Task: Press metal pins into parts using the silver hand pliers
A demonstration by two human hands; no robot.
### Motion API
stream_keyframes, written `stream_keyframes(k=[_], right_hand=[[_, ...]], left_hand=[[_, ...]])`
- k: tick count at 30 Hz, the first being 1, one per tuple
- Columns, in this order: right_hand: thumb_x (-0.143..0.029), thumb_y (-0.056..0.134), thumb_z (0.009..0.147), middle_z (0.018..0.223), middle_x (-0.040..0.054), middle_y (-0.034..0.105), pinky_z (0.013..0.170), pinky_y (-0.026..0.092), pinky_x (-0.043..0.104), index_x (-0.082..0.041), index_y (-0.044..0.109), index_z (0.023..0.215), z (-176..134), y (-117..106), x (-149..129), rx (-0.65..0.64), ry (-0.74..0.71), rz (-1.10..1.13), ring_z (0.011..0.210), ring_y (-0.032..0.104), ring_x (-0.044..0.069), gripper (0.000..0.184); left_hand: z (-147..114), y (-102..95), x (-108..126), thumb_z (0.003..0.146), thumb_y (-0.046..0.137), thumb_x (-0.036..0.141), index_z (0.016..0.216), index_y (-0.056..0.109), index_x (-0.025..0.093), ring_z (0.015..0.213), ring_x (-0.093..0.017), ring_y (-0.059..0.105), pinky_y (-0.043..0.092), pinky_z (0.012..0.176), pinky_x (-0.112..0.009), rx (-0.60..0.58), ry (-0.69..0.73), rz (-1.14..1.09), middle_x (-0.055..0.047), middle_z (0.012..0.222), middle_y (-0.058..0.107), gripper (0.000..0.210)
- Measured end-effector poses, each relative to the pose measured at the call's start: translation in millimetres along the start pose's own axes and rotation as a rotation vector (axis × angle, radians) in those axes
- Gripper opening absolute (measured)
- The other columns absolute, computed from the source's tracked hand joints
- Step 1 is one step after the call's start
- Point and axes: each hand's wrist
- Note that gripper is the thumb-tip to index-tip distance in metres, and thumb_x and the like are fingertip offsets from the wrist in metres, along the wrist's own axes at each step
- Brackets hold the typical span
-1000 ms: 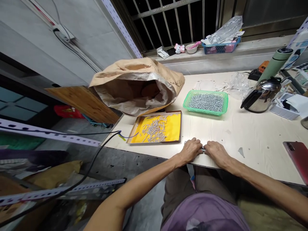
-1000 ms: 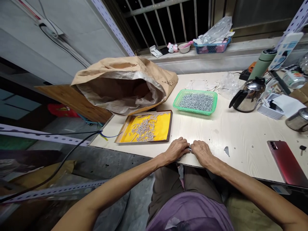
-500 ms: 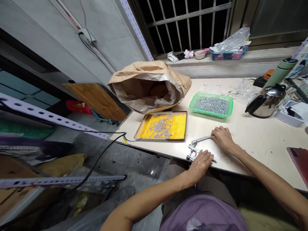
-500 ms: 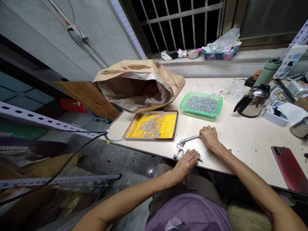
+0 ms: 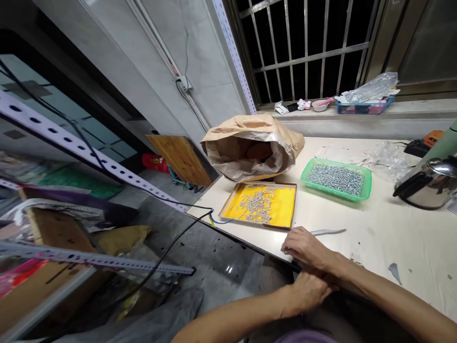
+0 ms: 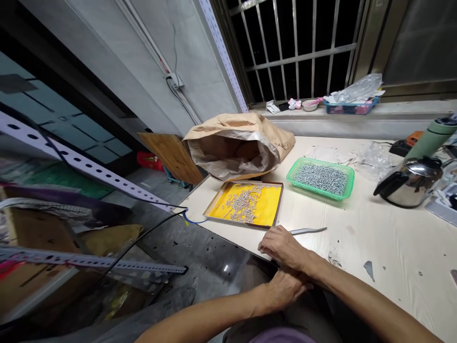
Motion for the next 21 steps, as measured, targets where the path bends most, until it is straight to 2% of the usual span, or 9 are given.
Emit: stream_keyframes(k=[2,4,5,7,10,13,15,17,21], right_hand=[[-0.017,0.041,0.092,0.084,0.0037,0.065,0.076,0.044,0.030,-0.023,0.064,0.093,3.9,-23.8,3.1,0.231,0.057,0.076,0.084,0.056,0.015,0.023],[-0.022,0.038,0.094,0.085,0.0052,0.066,0.077,0.046,0.033,-0.021,0.063,0.099,7.4,-53.9,17.2,0.446,0.188,0.044,0.085,0.058,0.018,0.026],[-0.023,0.038,0.094,0.086,0.0055,0.066,0.078,0.046,0.033,-0.021,0.063,0.101,8.3,-69.6,29.2,0.538,0.263,-0.015,0.085,0.058,0.018,0.027],[-0.026,0.039,0.094,0.092,0.0078,0.066,0.081,0.046,0.034,-0.019,0.064,0.103,7.1,-98.2,60.9,0.636,0.399,-0.172,0.090,0.059,0.020,0.027],[-0.026,0.043,0.092,0.093,0.0100,0.066,0.080,0.046,0.037,-0.017,0.066,0.102,-2.2,-122.5,110.0,0.549,0.591,-0.391,0.089,0.059,0.023,0.026],[-0.026,0.047,0.090,0.100,0.0130,0.064,0.075,0.048,0.040,-0.017,0.065,0.110,-17.5,-117.1,129.1,0.417,0.683,-0.475,0.091,0.059,0.027,0.028],[-0.025,0.047,0.090,0.104,0.0133,0.063,0.076,0.049,0.040,-0.016,0.064,0.112,-29.2,-100.9,117.9,0.366,0.646,-0.428,0.093,0.059,0.027,0.029],[-0.025,0.045,0.091,0.103,0.0125,0.064,0.078,0.050,0.039,-0.016,0.064,0.111,-41.3,-80.6,92.6,0.310,0.578,-0.317,0.094,0.059,0.026,0.028],[-0.024,0.040,0.093,0.098,0.0090,0.065,0.073,0.051,0.035,-0.021,0.064,0.106,-64.1,-44.8,34.6,0.126,0.512,-0.077,0.087,0.061,0.021,0.028]], left_hand=[[2.1,-13.2,-6.4,0.091,0.048,0.031,0.124,0.051,0.018,0.117,-0.024,0.053,0.046,0.098,-0.037,0.028,0.029,-0.011,-0.010,0.123,0.059,0.036],[7.4,-32.5,-24.6,0.092,0.046,0.029,0.121,0.053,0.017,0.116,-0.023,0.052,0.045,0.098,-0.037,0.104,-0.001,0.012,-0.012,0.121,0.059,0.033],[11.4,-44.3,-38.5,0.092,0.044,0.026,0.118,0.055,0.016,0.113,-0.023,0.053,0.046,0.096,-0.038,0.157,-0.060,0.042,-0.012,0.117,0.060,0.030],[21.6,-70.4,-73.4,0.093,0.042,0.022,0.109,0.060,0.016,0.101,-0.022,0.056,0.049,0.089,-0.038,0.258,-0.288,0.119,-0.012,0.104,0.062,0.025],[39.0,-108.0,-129.7,0.091,0.046,0.022,0.091,0.065,0.015,0.089,-0.023,0.055,0.048,0.080,-0.039,0.263,-0.636,0.263,-0.010,0.090,0.062,0.020],[54.3,-130.7,-171.5,0.089,0.050,0.025,0.081,0.066,0.013,0.090,-0.025,0.053,0.046,0.078,-0.037,0.180,-0.851,0.364,-0.012,0.089,0.062,0.022],[62.1,-135.4,-188.1,0.087,0.052,0.026,0.080,0.066,0.012,0.092,-0.025,0.051,0.044,0.077,-0.036,0.114,-0.941,0.382,-0.013,0.090,0.063,0.021],[67.8,-134.9,-198.0,0.086,0.053,0.024,0.081,0.066,0.011,0.094,-0.025,0.050,0.043,0.077,-0.034,0.061,-0.981,0.373,-0.014,0.091,0.063,0.018],[73.5,-132.9,-205.9,0.085,0.045,0.013,0.085,0.066,0.012,0.097,-0.025,0.049,0.042,0.078,-0.033,0.014,-0.952,0.349,-0.014,0.094,0.063,0.020]])
Point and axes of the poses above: each hand's wrist, its own z-axis towards the middle knuckle, its own y-axis out of the palm, x = y × z
